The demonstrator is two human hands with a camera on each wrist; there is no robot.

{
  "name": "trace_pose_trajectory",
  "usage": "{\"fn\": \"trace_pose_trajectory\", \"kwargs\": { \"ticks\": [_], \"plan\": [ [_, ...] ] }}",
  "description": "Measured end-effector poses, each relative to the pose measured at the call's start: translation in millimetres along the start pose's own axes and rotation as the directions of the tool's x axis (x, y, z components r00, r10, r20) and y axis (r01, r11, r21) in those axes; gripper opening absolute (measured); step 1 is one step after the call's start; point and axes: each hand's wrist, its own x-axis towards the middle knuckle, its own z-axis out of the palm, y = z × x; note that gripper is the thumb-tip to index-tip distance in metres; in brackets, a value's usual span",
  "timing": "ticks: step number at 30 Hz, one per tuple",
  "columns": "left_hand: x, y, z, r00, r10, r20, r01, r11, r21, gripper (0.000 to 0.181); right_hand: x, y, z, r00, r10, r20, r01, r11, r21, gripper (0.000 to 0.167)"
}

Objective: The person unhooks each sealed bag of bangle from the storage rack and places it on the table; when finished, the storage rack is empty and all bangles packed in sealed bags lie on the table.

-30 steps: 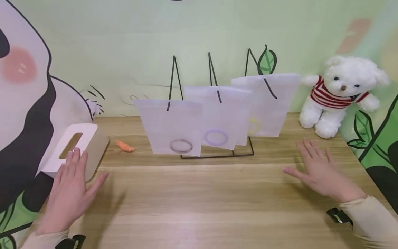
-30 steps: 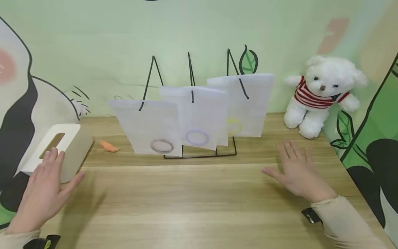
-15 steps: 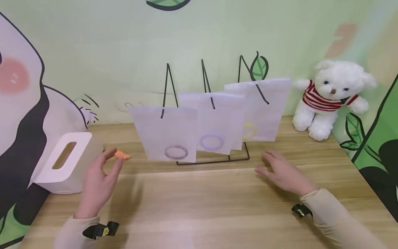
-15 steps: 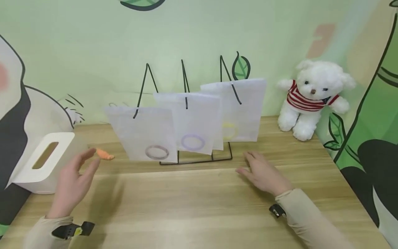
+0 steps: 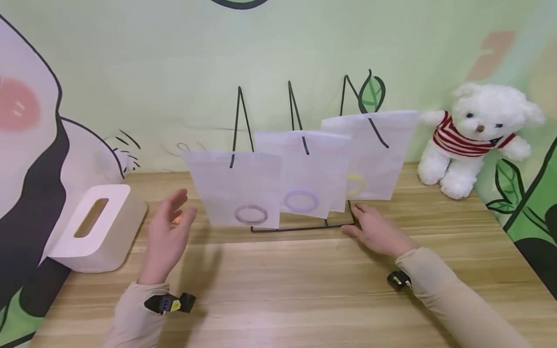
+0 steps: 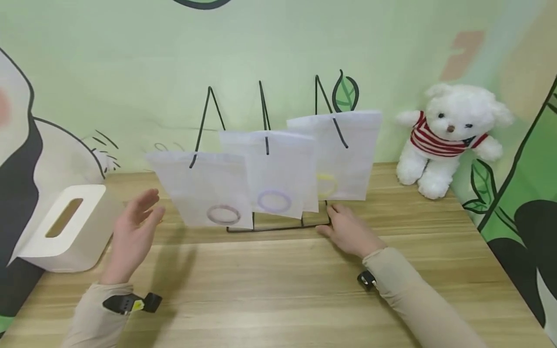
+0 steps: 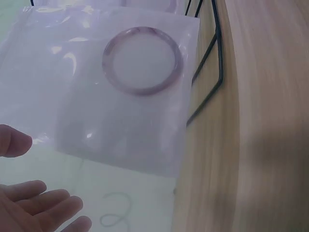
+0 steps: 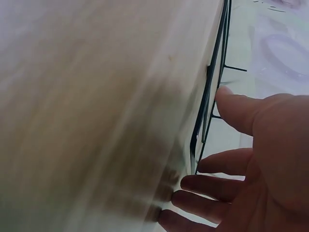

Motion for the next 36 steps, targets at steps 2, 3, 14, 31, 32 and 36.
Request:
{"fn": "trace_pose_trajectory", "kwargs": {
  "ticks": [2,3,14,31,32,36],
  "plan": [
    [-0.1,-0.9,2.3,1.000,-0.002,0.003,0.003,1.000,-0.014,0.049,4.0,-1,2,1.000,-0.002,-0.015,0.002,1.000,-0.010,0.070],
    [-0.2,-1.4,3.3,1.000,-0.003,0.002,0.003,1.000,-0.024,0.048,5.6,-1,3,1.000,-0.004,-0.026,0.004,1.000,-0.014,0.069],
    [-2.1,0.8,6.4,0.999,-0.043,0.012,0.044,0.994,-0.100,0.041,7.3,-1,5,0.997,-0.050,-0.059,0.044,0.995,-0.086,0.059],
    [-3.9,16.2,6.2,1.000,-0.018,-0.020,0.015,0.988,-0.151,0.037,7.3,-1,6,0.999,0.003,-0.050,-0.006,0.998,-0.065,0.060],
    [-3.3,16.6,6.9,1.000,-0.015,-0.015,0.012,0.986,-0.165,0.038,7.0,-1,6,0.999,-0.001,-0.052,-0.002,0.998,-0.066,0.060],
    [-1.2,18.2,9.2,1.000,-0.010,-0.002,0.010,0.980,-0.199,0.041,7.6,-2,7,0.999,-0.006,-0.052,0.003,0.998,-0.069,0.059]
  ]
}}
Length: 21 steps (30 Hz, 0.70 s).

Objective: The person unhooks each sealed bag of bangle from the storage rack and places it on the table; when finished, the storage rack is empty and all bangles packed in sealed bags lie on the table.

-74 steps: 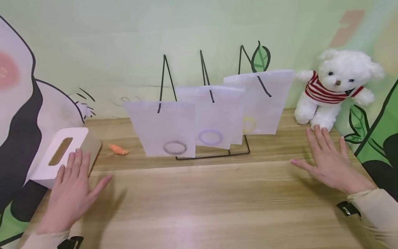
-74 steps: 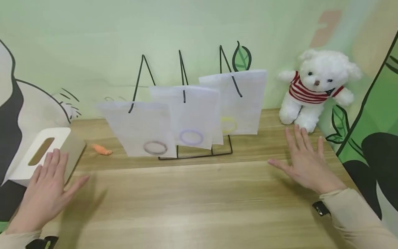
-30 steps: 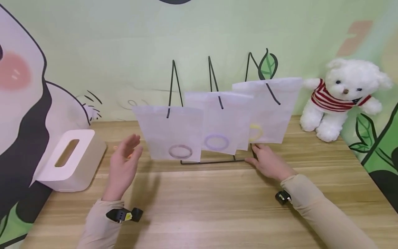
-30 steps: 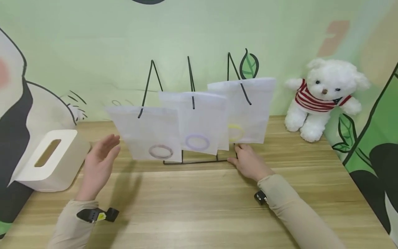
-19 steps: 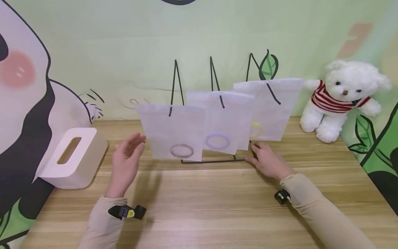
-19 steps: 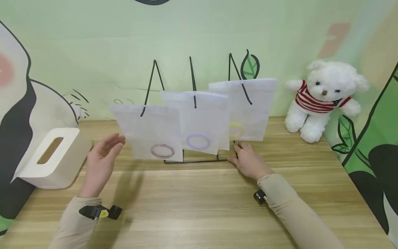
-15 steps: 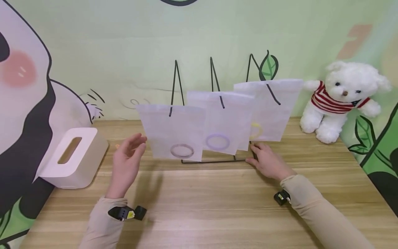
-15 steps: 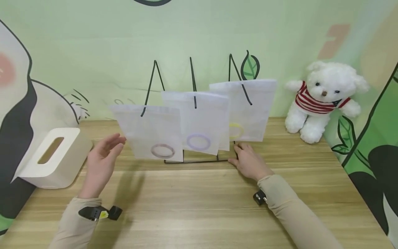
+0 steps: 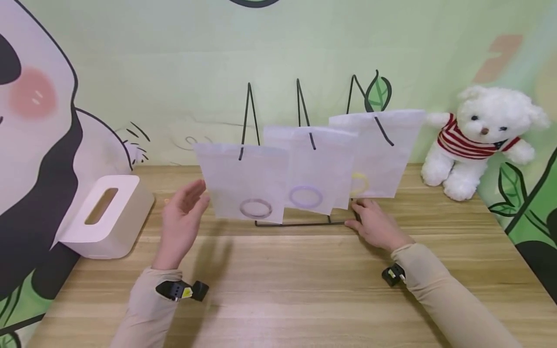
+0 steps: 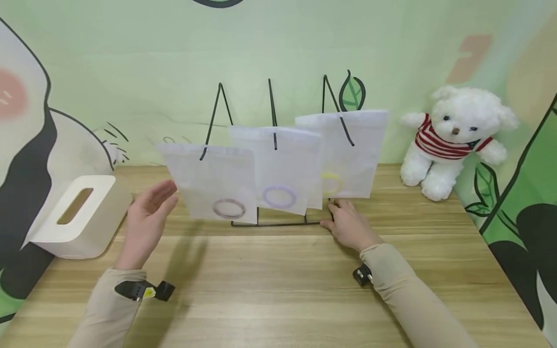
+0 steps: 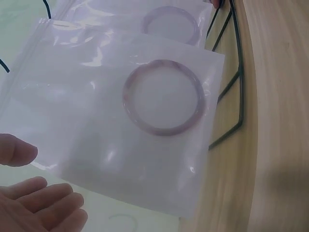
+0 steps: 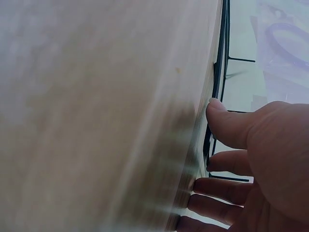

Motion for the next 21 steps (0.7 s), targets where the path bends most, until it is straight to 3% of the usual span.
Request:
{"fn": "trace_pose_trajectory", "kwargs": {
  "ticks": [9,21],
  "plan": [
    [2.4,3.0,6.0,1.000,0.012,-0.001,-0.012,0.999,-0.036,0.040,1.1,4.5,2.0,1.000,0.002,-0.004,-0.002,1.000,0.005,0.060],
    [2.0,3.6,8.0,0.998,0.055,-0.037,-0.054,0.998,0.016,0.030,2.4,5.3,3.8,1.000,0.027,-0.008,-0.027,1.000,-0.003,0.062]
  ]
}}
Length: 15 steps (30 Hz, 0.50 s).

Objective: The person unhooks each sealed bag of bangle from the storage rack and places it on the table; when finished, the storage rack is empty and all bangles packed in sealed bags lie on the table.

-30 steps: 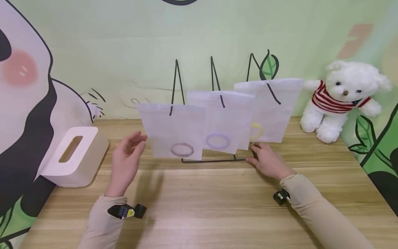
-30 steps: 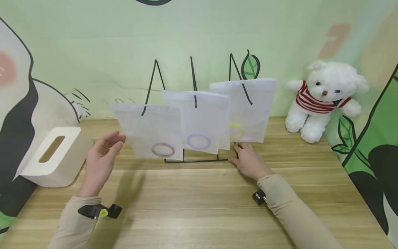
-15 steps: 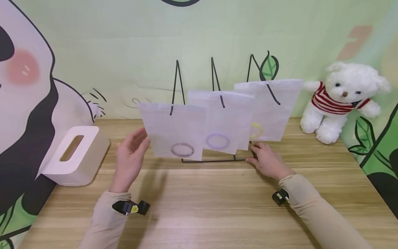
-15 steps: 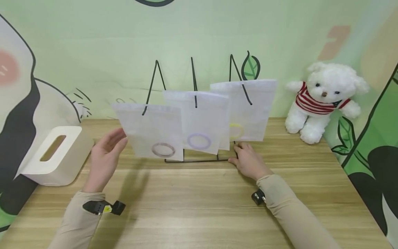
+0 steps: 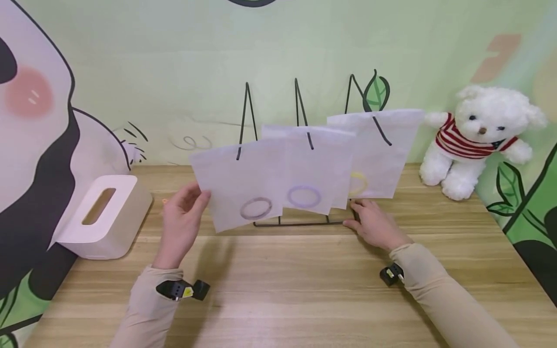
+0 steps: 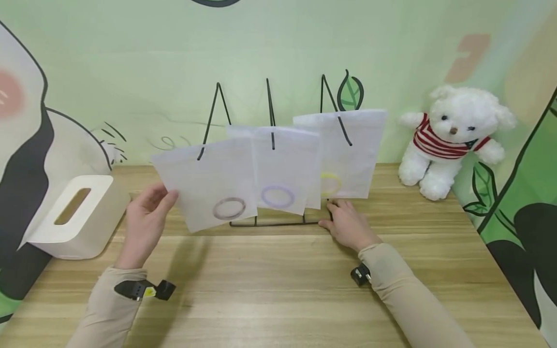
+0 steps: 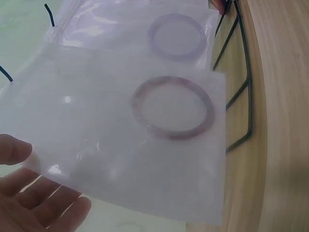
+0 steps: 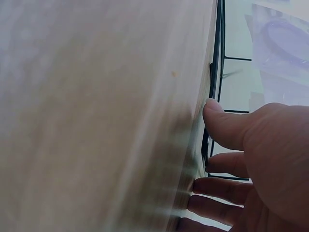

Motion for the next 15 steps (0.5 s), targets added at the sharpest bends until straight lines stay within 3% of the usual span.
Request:
{"fn": "trace_pose_trajectory", "kwargs": {
  "ticks": [15],
  "plan": [
    [-2.2,15.1,-1.6,0.996,0.086,-0.003,-0.086,0.996,-0.038,0.028,-1.8,-3,-1,1.000,0.012,-0.020,-0.012,0.999,0.039,0.058]
  ]
}}
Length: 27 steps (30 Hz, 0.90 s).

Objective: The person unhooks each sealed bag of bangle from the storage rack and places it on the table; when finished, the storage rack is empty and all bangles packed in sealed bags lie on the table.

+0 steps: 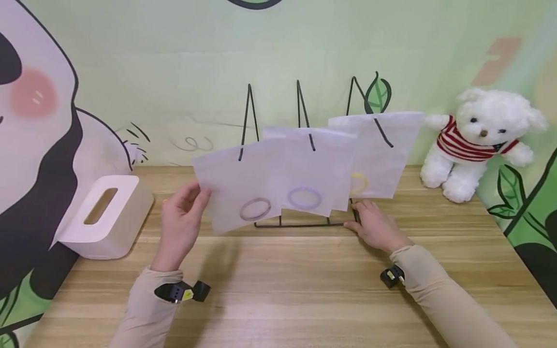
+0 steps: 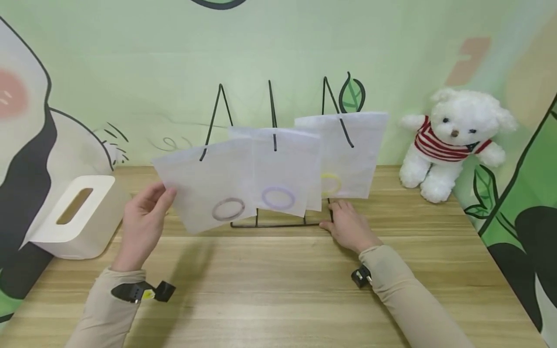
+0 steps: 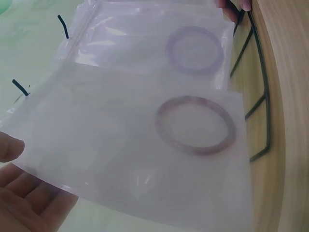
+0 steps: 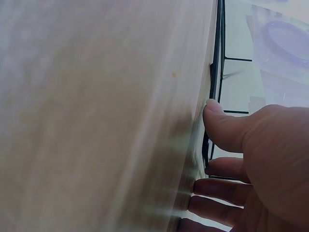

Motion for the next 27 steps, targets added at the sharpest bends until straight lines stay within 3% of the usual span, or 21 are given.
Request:
{"fn": "trace_pose_trajectory", "kwargs": {
  "ticks": [8,23,27],
  "plan": [
    [-0.2,9.5,2.9,0.999,0.039,-0.023,-0.039,0.999,-0.030,0.026,0.5,2,1,1.000,-0.006,0.002,0.006,1.000,-0.005,0.056],
    [-0.7,21.7,8.2,0.995,0.042,-0.091,-0.048,0.997,-0.058,0.023,2.2,3,2,1.000,0.006,-0.014,-0.006,1.000,-0.018,0.058],
    [0.9,26.4,9.4,0.992,0.087,-0.094,-0.090,0.995,-0.032,0.022,1.7,3,3,1.000,-0.001,-0.021,0.000,1.000,-0.023,0.057]
  ]
}}
